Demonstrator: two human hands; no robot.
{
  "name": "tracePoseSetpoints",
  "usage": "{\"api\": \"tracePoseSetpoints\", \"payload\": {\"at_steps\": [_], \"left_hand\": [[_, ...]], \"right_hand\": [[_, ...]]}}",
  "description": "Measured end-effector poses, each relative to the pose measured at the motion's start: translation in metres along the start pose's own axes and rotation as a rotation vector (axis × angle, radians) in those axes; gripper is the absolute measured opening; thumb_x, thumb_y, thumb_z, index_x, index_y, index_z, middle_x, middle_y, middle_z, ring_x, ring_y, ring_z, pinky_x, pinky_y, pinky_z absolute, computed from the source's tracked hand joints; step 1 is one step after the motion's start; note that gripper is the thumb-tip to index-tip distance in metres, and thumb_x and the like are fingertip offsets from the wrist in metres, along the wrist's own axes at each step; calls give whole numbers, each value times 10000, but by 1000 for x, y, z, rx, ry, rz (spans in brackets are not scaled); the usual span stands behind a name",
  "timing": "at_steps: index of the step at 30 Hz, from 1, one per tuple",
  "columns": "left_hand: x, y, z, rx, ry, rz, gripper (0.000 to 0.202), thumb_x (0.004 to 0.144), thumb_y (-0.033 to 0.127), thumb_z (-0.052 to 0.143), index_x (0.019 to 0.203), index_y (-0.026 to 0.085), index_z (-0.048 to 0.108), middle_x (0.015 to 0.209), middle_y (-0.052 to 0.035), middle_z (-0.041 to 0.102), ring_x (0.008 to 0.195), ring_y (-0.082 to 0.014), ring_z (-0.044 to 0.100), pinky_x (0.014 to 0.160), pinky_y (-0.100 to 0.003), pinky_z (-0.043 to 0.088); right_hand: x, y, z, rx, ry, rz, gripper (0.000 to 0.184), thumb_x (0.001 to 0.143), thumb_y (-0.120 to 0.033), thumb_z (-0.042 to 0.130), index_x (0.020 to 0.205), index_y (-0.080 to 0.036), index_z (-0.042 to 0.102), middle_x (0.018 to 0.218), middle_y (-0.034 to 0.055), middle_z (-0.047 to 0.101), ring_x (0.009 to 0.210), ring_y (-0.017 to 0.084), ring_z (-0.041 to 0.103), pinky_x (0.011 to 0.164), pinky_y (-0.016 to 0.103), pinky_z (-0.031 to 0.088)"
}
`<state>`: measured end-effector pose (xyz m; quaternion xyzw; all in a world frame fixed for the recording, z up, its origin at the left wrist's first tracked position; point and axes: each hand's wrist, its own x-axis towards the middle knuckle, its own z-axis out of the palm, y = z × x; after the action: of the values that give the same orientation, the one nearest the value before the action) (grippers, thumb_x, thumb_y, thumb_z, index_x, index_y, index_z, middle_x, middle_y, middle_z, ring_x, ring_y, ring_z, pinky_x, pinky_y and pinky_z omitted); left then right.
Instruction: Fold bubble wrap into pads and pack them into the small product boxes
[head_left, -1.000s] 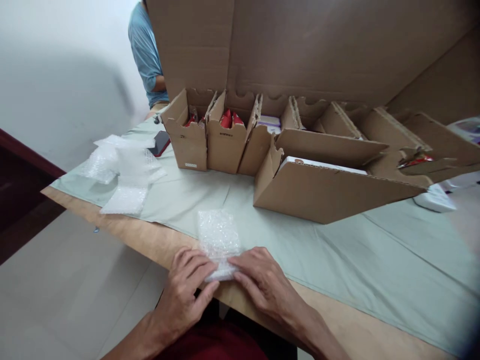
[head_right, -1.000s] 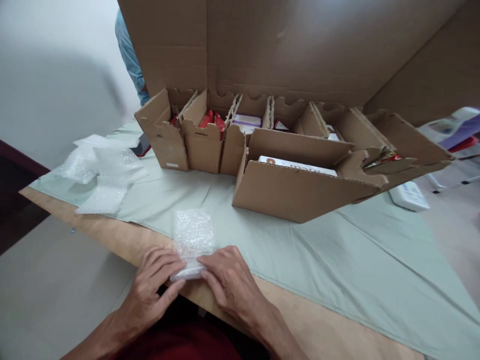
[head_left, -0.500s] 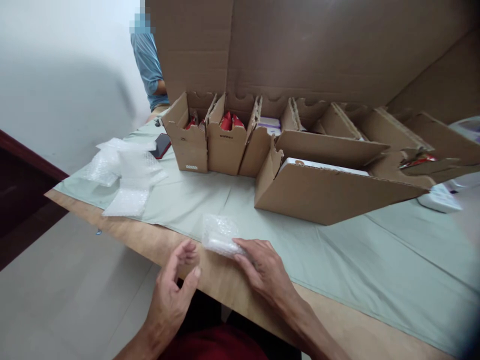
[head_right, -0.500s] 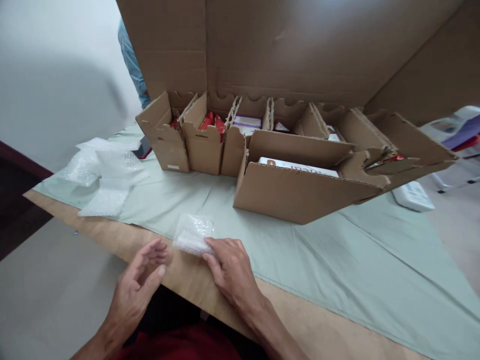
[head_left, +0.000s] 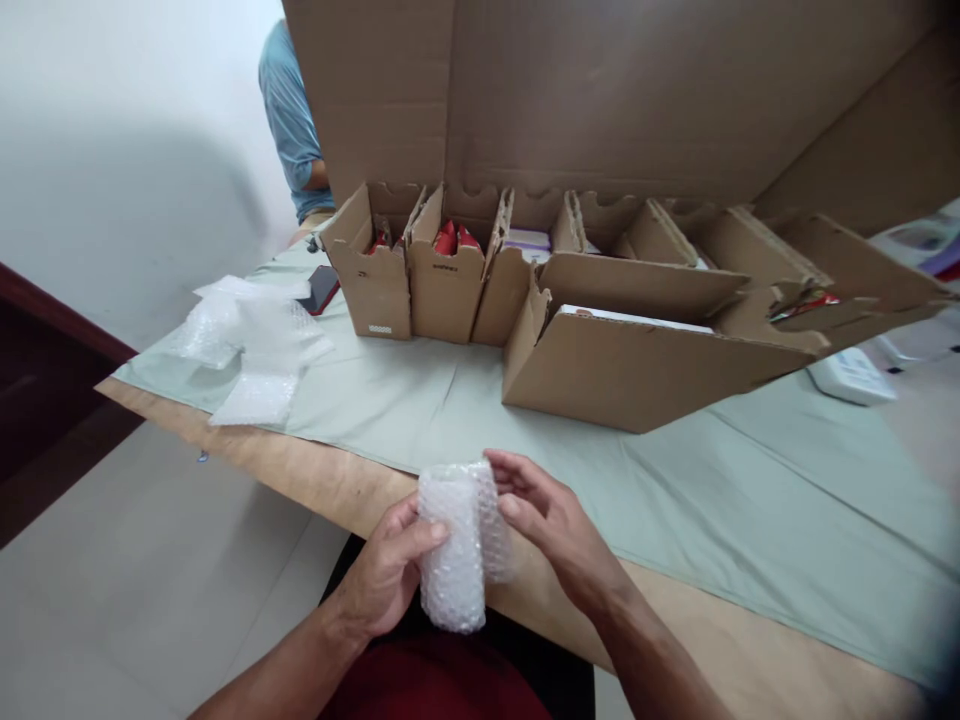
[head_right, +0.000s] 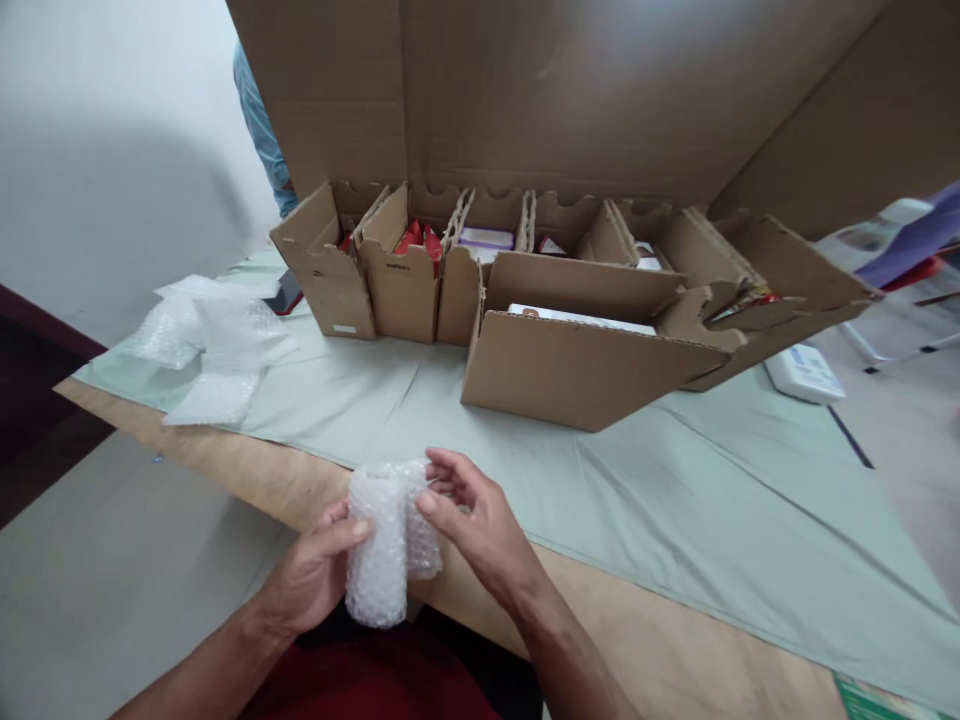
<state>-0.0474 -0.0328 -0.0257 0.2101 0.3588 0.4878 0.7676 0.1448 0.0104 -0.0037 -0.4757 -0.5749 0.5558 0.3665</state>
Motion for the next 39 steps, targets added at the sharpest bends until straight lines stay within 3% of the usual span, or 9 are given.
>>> {"api": "tracePoseSetpoints", "payload": {"at_steps": [2, 7, 14, 20, 26, 31, 34, 37, 39], "left_hand": [[3, -7, 1, -74, 90, -15, 451, 702, 407, 870, 1041, 138, 743, 914, -82, 765, 831, -234, 711, 730, -298, 546], [12, -24, 8, -189, 352, 28, 393, 727, 415, 859, 967, 135, 723, 831, -45, 740, 836, -217, 714, 784, -301, 569], [11, -19, 12, -20, 321, 121, 452, 760, 491, 852, 1015, 147, 706, 838, -32, 734, 824, -202, 722, 738, -261, 563], [6, -15, 7, 243, 153, 59, 541, 881, 511, 748, 1272, 163, 612, 979, -69, 734, 857, -192, 699, 740, -261, 550], [10, -21, 16, 339, -172, -115, 727, 829, 510, 751, 1409, 158, 491, 939, -80, 701, 668, -166, 632, 622, -299, 559], [24, 0, 32, 942, -363, -62, 493, 796, 254, 668, 1286, 203, 629, 1022, -55, 715, 837, -208, 682, 730, -298, 572], [48, 40, 51, 1257, -409, 277, 664, 774, 272, 746, 1410, 253, 555, 1288, -92, 687, 1136, -292, 666, 962, -405, 567], [87, 84, 81, 1479, -218, 1062, 626, 879, 273, 698, 1466, 225, 486, 1482, -148, 563, 1414, -344, 478, 1162, -545, 418], [116, 103, 101, 1597, -138, 1353, 551, 908, 177, 648, 1439, 175, 499, 1510, -174, 531, 1483, -354, 388, 1198, -583, 361]], "right_hand": [[2, 3, 8, 98, -51, 44, 347, 860, -522, 706, 1023, -216, 719, 976, 65, 748, 888, 230, 689, 791, 358, 551], [-10, 15, 35, -224, 218, -114, 114, 900, -333, 640, 870, -245, 706, 824, 32, 733, 774, 213, 660, 771, 357, 519], [-23, 11, 38, 6, 163, -8, 178, 900, -377, 636, 818, -220, 650, 750, 13, 654, 688, 163, 604, 656, 283, 506], [-17, 7, 10, 209, 21, 110, 661, 706, -482, 841, 1251, -221, 576, 1004, 40, 653, 833, 177, 629, 751, 302, 524], [-19, -5, -16, -121, 64, 33, 209, 820, -332, 676, 978, -199, 642, 819, 4, 635, 731, 151, 554, 671, 267, 468], [-33, -14, -47, -351, -9, -20, 194, 768, -241, 703, 958, -214, 677, 831, -1, 683, 730, 160, 608, 630, 245, 478], [-42, -35, -88, -487, 39, -130, 91, 845, -317, 694, 861, -233, 725, 758, 6, 708, 682, 178, 647, 622, 269, 516], [-49, -68, -139, -515, 306, -270, 167, 815, -399, 781, 946, -295, 774, 792, 10, 756, 656, 205, 689, 574, 293, 554], [-48, -92, -167, -483, 581, -387, 181, 818, -421, 798, 975, -334, 778, 789, 5, 756, 622, 199, 680, 523, 292, 540]]}}
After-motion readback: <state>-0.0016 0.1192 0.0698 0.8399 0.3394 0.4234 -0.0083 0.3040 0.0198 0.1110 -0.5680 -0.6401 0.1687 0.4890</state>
